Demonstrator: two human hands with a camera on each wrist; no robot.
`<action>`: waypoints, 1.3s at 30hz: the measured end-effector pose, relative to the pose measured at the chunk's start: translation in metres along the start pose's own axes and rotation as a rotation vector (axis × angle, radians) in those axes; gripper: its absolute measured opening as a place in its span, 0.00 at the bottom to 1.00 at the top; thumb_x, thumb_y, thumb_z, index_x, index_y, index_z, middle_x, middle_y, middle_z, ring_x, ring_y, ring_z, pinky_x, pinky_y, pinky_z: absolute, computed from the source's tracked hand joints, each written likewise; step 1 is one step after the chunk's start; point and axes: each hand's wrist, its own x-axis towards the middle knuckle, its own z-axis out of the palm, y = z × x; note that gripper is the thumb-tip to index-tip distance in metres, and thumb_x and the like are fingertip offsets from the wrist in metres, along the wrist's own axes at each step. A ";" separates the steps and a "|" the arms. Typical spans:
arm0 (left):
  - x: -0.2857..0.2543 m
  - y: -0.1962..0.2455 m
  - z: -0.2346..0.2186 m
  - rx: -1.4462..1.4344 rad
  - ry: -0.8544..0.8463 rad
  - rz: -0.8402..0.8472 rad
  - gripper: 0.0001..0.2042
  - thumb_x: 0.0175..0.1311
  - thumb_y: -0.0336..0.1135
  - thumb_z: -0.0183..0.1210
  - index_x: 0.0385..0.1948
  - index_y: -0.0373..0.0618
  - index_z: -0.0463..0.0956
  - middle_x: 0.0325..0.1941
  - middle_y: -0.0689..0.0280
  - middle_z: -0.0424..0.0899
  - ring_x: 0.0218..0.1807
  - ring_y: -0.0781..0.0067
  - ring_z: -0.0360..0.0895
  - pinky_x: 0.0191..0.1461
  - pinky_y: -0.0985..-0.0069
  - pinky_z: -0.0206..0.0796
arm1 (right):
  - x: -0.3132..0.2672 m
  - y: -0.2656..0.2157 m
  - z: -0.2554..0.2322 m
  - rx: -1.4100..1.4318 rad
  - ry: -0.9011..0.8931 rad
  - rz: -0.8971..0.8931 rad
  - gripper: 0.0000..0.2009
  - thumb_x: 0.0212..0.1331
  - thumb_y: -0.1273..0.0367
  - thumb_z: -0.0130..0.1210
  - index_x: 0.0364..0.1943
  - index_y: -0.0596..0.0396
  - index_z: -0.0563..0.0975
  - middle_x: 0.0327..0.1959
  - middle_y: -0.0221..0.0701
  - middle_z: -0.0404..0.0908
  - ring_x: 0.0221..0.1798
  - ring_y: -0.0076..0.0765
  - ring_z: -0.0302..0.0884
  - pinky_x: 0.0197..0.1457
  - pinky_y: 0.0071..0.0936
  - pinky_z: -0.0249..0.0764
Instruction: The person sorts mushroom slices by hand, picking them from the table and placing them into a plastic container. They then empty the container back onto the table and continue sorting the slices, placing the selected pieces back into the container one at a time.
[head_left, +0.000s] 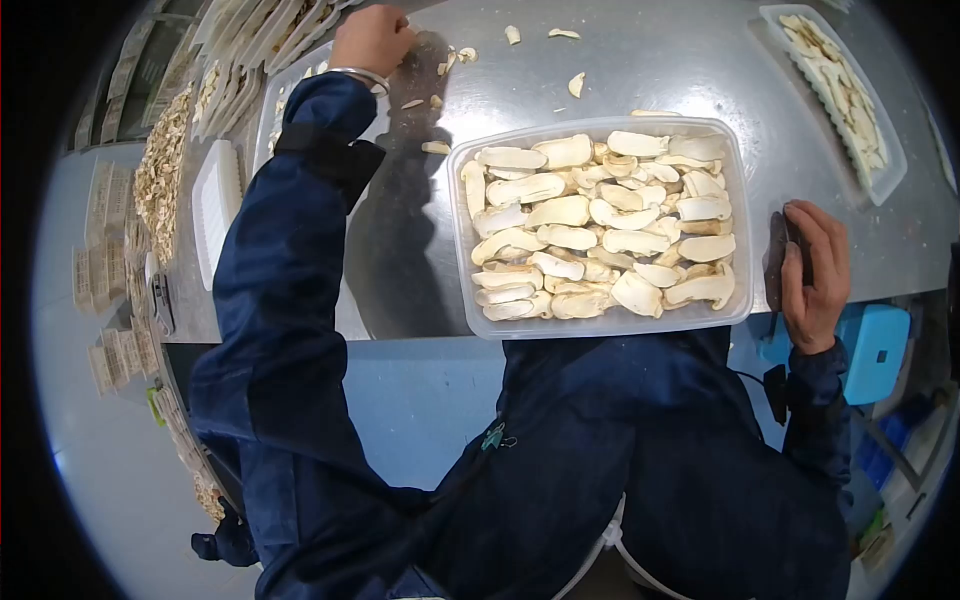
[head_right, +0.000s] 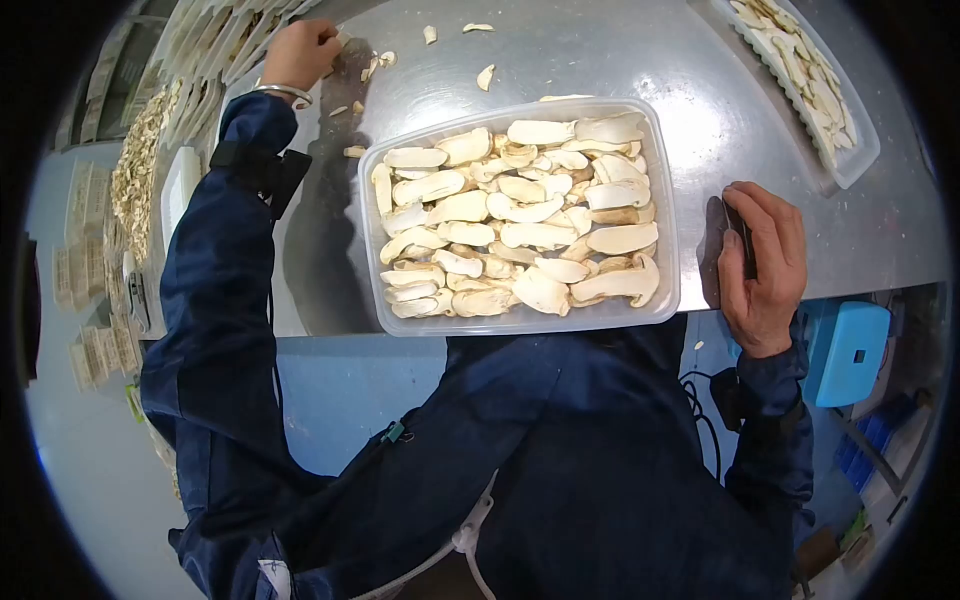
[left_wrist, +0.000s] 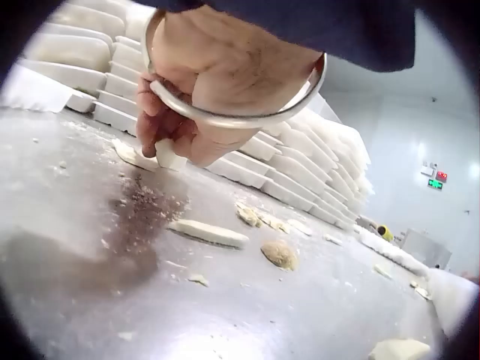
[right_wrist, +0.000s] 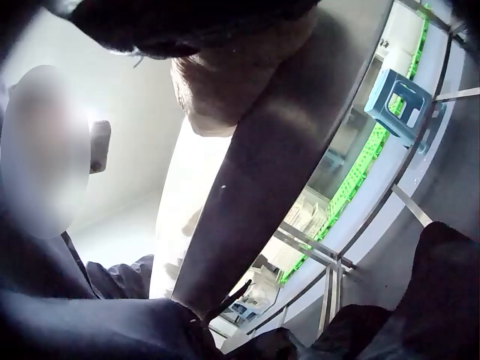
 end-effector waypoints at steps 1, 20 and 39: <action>-0.006 -0.001 -0.004 -0.163 0.019 -0.019 0.16 0.60 0.42 0.60 0.42 0.40 0.83 0.35 0.60 0.87 0.34 0.66 0.82 0.42 0.67 0.73 | 0.000 -0.001 -0.001 -0.001 -0.001 -0.001 0.17 0.50 0.80 0.51 0.47 0.64 0.77 0.49 0.44 0.77 0.50 0.47 0.76 0.55 0.36 0.71; -0.169 0.164 -0.104 -0.913 -0.385 0.087 0.05 0.55 0.19 0.60 0.31 0.37 0.80 0.31 0.67 0.79 0.30 0.80 0.74 0.36 0.81 0.67 | 0.002 0.006 0.001 0.017 0.025 -0.013 0.17 0.52 0.80 0.50 0.48 0.64 0.77 0.49 0.44 0.77 0.50 0.46 0.76 0.55 0.35 0.72; -0.053 -0.003 -0.024 -0.316 0.113 0.062 0.17 0.56 0.25 0.56 0.49 0.45 0.79 0.43 0.63 0.82 0.42 0.70 0.79 0.43 0.76 0.72 | 0.005 -0.003 0.001 0.000 0.014 0.003 0.17 0.49 0.81 0.51 0.46 0.65 0.77 0.49 0.44 0.77 0.49 0.48 0.76 0.54 0.36 0.72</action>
